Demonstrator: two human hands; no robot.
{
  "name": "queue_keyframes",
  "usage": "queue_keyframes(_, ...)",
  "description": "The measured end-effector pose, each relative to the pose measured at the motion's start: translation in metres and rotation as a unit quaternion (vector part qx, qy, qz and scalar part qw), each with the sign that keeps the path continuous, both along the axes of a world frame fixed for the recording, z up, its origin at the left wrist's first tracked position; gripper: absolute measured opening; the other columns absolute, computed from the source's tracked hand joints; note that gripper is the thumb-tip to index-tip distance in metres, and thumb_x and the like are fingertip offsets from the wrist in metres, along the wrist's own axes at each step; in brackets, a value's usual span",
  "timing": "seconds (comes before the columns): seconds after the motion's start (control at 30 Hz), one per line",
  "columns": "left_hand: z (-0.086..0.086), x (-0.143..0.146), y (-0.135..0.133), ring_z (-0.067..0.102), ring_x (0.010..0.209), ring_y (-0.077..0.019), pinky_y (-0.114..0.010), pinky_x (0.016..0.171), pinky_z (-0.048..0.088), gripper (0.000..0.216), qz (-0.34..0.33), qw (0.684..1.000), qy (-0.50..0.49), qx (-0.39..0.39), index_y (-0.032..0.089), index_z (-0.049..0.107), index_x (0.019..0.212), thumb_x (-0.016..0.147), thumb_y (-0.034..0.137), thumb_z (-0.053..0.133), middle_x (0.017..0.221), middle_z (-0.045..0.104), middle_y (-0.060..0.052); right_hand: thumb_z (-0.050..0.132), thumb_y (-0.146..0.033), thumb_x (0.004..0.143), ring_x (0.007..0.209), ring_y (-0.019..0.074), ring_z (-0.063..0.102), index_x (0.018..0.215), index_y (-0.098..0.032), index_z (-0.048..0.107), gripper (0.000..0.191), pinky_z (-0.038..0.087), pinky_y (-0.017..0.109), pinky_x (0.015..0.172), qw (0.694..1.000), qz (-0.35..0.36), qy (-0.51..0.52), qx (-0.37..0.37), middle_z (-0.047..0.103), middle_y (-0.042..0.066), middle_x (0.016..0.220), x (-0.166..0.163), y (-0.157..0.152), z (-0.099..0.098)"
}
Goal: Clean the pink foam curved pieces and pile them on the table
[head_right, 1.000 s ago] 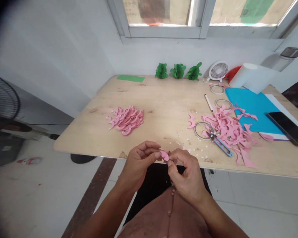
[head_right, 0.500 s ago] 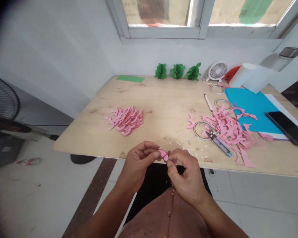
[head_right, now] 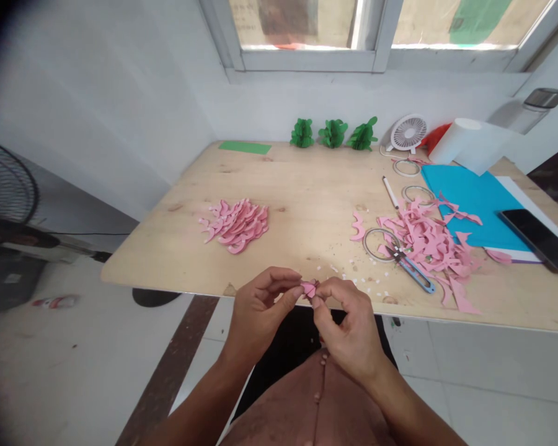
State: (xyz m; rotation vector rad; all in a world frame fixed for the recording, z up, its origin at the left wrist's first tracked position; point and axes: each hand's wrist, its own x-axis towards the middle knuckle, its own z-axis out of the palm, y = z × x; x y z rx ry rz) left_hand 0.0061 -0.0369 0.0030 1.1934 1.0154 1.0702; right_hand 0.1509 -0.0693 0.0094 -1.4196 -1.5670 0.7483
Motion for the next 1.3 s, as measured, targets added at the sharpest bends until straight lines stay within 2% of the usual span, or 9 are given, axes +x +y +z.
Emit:
queue_keyframes(0.27,0.000,-0.001,0.000,0.067,0.084,-0.0181,-0.028,0.078,0.051,0.013,-0.014,0.999,0.033,0.019,0.020,0.063,0.092,0.079,0.021,0.063,0.087,0.072,-0.004,0.044,-0.023,0.090,0.071,0.0168,0.059,0.076,-0.019,0.059,0.021,0.043,0.028,0.067,0.999,0.029,-0.022,0.016,0.063,0.001,0.073,0.002,0.001,0.003)
queue_keyframes(0.63,0.005,-0.001,0.000,0.066,0.085,-0.0187,-0.030,0.082,0.050,0.015,-0.016,0.996,0.065,0.062,0.019,0.067,0.091,0.077,0.016,0.063,0.090,0.071,-0.005,0.041,-0.017,0.090,0.070,0.0180,0.056,0.076,-0.019,0.055,0.019,0.038,0.033,0.070,0.990,0.042,-0.121,0.059,0.059,0.002,0.070,0.001,0.003,0.003)
queue_keyframes(0.87,0.000,0.001,0.002,0.066,0.079,-0.0184,-0.028,0.075,0.051,0.013,0.012,0.999,0.034,0.018,0.018,0.065,0.088,0.075,0.020,0.066,0.081,0.071,-0.004,0.047,-0.014,0.087,0.071,0.0172,0.058,0.078,-0.020,0.056,0.015,0.040,0.032,0.071,0.990,0.035,-0.115,0.071,0.063,0.002,0.073,-0.001,0.003,0.004)
queue_keyframes(1.1,0.000,0.001,0.010,0.067,0.077,-0.0177,-0.028,0.072,0.052,0.015,0.008,0.995,-0.068,-0.074,0.016,0.063,0.082,0.070,0.021,0.071,0.078,0.071,-0.005,0.048,-0.016,0.087,0.073,0.0177,0.061,0.080,-0.021,0.059,0.014,0.042,0.033,0.071,0.992,0.032,-0.096,0.073,0.066,0.002,0.074,0.000,0.001,0.005)
queue_keyframes(1.3,0.004,0.000,0.012,0.064,0.069,-0.0136,-0.024,0.068,0.050,0.015,0.020,0.988,-0.102,-0.111,0.016,0.065,0.077,0.065,0.018,0.074,0.070,0.069,-0.002,0.053,-0.019,0.085,0.073,0.0190,0.060,0.081,-0.021,0.058,0.007,0.044,0.032,0.067,0.989,-0.053,-0.094,0.097,0.063,0.002,0.074,0.002,0.002,0.001)
